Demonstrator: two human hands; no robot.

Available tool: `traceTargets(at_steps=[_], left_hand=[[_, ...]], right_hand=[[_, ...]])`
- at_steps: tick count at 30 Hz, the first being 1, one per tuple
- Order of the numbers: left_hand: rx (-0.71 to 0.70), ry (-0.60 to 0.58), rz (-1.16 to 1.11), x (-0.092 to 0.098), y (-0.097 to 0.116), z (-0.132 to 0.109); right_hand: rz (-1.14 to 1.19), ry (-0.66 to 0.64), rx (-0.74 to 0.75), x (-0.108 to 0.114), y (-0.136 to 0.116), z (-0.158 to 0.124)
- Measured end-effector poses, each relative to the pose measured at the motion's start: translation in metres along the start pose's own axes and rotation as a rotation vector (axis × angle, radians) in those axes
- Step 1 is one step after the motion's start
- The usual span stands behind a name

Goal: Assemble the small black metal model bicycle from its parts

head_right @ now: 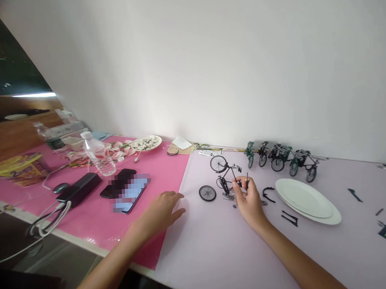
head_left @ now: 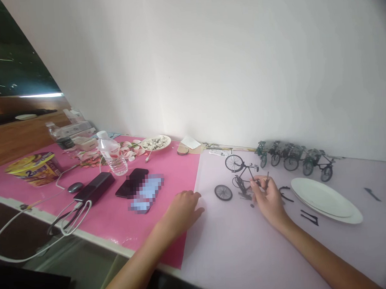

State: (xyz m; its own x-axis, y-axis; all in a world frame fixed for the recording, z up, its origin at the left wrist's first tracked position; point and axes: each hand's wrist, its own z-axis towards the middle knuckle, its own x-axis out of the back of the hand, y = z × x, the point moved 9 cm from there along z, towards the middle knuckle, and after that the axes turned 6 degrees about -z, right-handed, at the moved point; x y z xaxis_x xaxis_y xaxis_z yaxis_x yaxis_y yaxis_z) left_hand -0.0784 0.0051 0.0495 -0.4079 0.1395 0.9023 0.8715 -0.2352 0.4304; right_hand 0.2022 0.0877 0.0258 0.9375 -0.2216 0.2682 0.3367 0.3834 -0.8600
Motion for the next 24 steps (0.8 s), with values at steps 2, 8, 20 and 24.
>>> traceTargets(at_steps=[2,8,20,24], left_hand=[[-0.003,0.004,0.0,-0.0009,-0.0006,0.0003],[-0.016,0.011,0.009,-0.0036,-0.0016,0.001],[-0.011,0.028,0.021,-0.0044,-0.0013,0.0008],[0.009,0.001,0.046,-0.0041,0.0001,-0.0006]], right_hand=[[-0.007,-0.005,-0.003,-0.0004,0.0002,-0.0001],[-0.014,-0.01,-0.015,-0.0006,0.0009,-0.0005],[-0.007,-0.015,0.009,-0.0026,-0.002,-0.0009],[-0.028,-0.022,0.005,-0.0036,-0.0028,-0.002]])
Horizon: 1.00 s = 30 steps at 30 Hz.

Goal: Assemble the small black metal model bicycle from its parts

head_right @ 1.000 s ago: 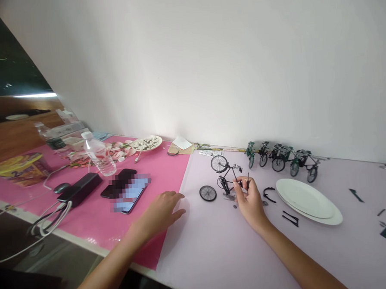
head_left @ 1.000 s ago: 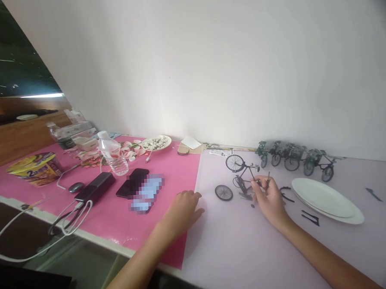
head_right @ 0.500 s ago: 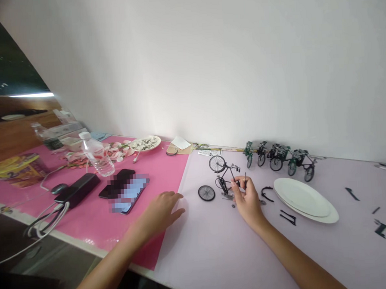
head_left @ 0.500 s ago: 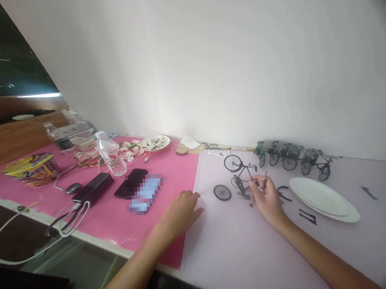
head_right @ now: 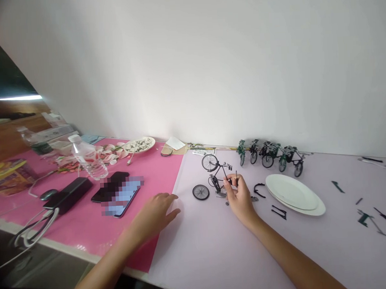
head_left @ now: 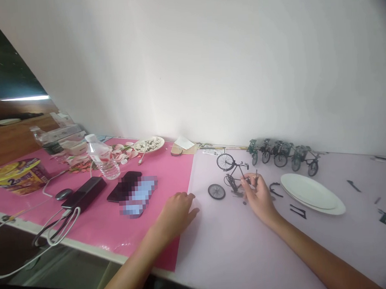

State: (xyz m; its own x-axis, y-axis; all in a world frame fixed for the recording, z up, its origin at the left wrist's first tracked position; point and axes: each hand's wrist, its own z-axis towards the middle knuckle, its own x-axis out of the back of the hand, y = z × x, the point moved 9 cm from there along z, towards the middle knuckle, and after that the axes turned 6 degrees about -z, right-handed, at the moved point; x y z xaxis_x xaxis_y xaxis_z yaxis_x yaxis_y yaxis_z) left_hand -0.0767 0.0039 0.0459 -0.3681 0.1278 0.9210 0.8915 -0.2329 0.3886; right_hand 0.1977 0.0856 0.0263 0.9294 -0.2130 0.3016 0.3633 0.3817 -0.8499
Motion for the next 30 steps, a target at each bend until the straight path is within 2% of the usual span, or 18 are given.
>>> traceTargets(at_steps=[5,11,14,17,20,23,26,30], left_hand=[[-0.05,0.06,0.032,-0.001,0.018,0.0],[-0.246,0.116,-0.09,-0.008,0.073,0.006],[-0.294,0.106,-0.087,-0.006,0.099,0.022],[-0.241,0.117,-0.023,-0.002,0.114,0.05],[-0.225,0.12,0.021,-0.007,0.123,0.082],[-0.222,0.103,0.007,-0.022,0.124,0.106],[-0.239,0.171,-0.045,-0.03,0.117,0.116],[-0.28,0.264,-0.244,-0.033,0.103,0.116]], right_hand=[[0.003,0.0,-0.003,-0.001,-0.001,-0.001],[0.036,0.006,-0.024,-0.004,-0.006,-0.003],[0.047,0.012,-0.029,-0.006,-0.006,-0.004],[0.069,0.021,-0.029,-0.006,-0.004,-0.004],[0.074,0.02,-0.028,-0.005,-0.001,-0.004],[0.055,0.031,-0.012,-0.002,0.0,-0.004],[0.0,0.056,0.036,0.001,-0.004,-0.003],[-0.11,0.054,0.125,0.0,-0.016,-0.004]])
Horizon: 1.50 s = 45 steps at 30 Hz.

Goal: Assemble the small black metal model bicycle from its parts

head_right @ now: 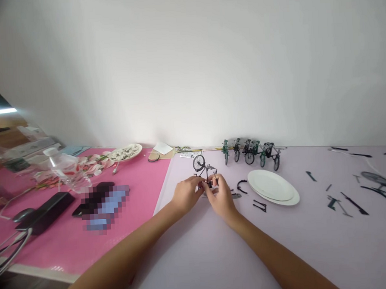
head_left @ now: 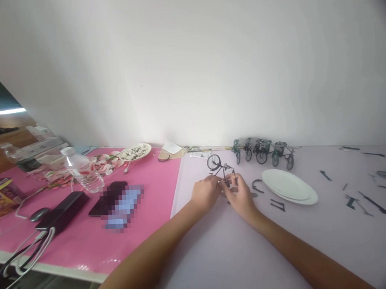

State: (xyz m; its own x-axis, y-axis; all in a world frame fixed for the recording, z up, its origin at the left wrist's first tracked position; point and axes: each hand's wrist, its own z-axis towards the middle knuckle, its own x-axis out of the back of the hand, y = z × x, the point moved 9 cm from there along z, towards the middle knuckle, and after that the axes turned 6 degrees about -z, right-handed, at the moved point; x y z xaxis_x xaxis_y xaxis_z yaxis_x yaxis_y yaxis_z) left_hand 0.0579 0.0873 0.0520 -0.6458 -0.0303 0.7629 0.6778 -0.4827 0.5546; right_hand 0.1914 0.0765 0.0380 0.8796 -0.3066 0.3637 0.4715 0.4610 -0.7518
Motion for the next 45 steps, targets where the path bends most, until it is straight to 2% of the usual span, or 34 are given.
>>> traceTargets(at_steps=[7,12,15,20,26,41,45], left_hand=[[0.071,0.109,-0.457,-0.001,-0.033,-0.005],[0.162,0.155,-0.663,-0.006,-0.047,-0.006],[0.208,0.159,-0.763,-0.01,-0.05,-0.006],[0.182,0.173,-0.907,-0.01,-0.046,-0.006],[0.158,0.173,-0.974,-0.01,-0.044,-0.006],[0.154,0.155,-0.954,-0.01,-0.043,-0.007],[0.153,0.152,-0.887,-0.007,-0.041,-0.008]], right_hand=[[0.015,-0.107,0.077,-0.005,-0.016,-0.003],[-0.008,-0.222,0.114,-0.004,-0.021,-0.006],[-0.038,-0.167,0.128,0.003,-0.021,-0.004],[-0.136,-0.077,0.153,0.01,-0.022,0.002],[-0.127,-0.071,0.173,0.007,-0.023,0.004],[-0.109,-0.047,0.155,0.01,-0.028,0.003],[-0.075,-0.101,0.109,0.007,-0.023,0.001]])
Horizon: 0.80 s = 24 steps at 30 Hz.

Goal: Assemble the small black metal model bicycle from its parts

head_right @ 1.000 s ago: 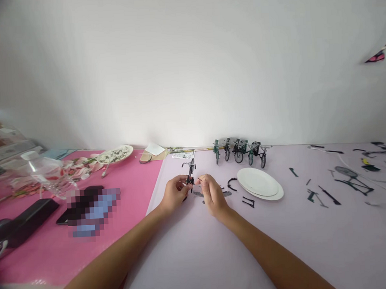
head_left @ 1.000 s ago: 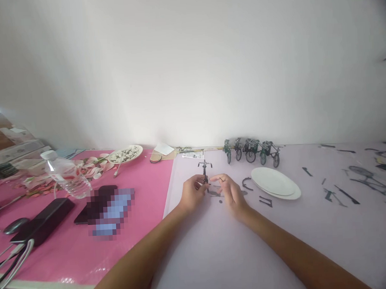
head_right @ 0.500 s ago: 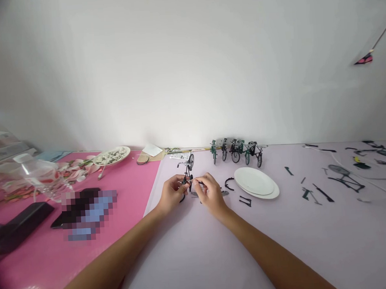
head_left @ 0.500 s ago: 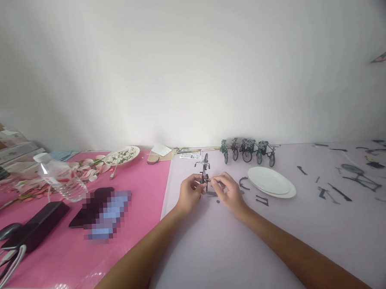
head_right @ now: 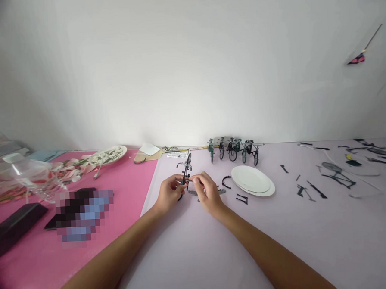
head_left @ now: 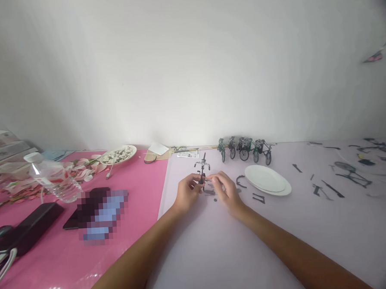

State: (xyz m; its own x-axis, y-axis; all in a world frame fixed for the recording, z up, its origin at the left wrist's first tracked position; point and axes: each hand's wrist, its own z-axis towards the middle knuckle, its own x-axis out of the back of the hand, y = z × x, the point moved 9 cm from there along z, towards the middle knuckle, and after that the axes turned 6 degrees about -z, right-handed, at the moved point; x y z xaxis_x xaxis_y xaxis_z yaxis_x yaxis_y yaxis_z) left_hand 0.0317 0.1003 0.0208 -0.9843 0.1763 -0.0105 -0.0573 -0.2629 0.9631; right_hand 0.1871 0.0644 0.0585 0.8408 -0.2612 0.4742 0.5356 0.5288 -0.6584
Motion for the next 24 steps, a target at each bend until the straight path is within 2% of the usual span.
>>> traceTargets(at_steps=[4,6,11,18,24], left_hand=[[-0.018,0.015,0.065,0.002,0.004,-0.001],[-0.029,0.018,0.083,0.002,0.006,-0.001],[-0.039,0.018,0.079,0.001,0.012,-0.002],[-0.023,0.018,0.07,0.001,0.016,-0.002],[-0.036,0.035,0.079,0.004,0.014,-0.001]], right_hand=[[0.081,-0.003,-0.115,-0.004,0.014,-0.005],[0.116,0.019,-0.126,-0.005,0.017,-0.007],[0.158,0.028,-0.092,-0.006,0.016,-0.007],[0.06,0.062,0.003,0.0,0.002,-0.005],[0.048,0.039,0.014,0.002,-0.007,-0.006]])
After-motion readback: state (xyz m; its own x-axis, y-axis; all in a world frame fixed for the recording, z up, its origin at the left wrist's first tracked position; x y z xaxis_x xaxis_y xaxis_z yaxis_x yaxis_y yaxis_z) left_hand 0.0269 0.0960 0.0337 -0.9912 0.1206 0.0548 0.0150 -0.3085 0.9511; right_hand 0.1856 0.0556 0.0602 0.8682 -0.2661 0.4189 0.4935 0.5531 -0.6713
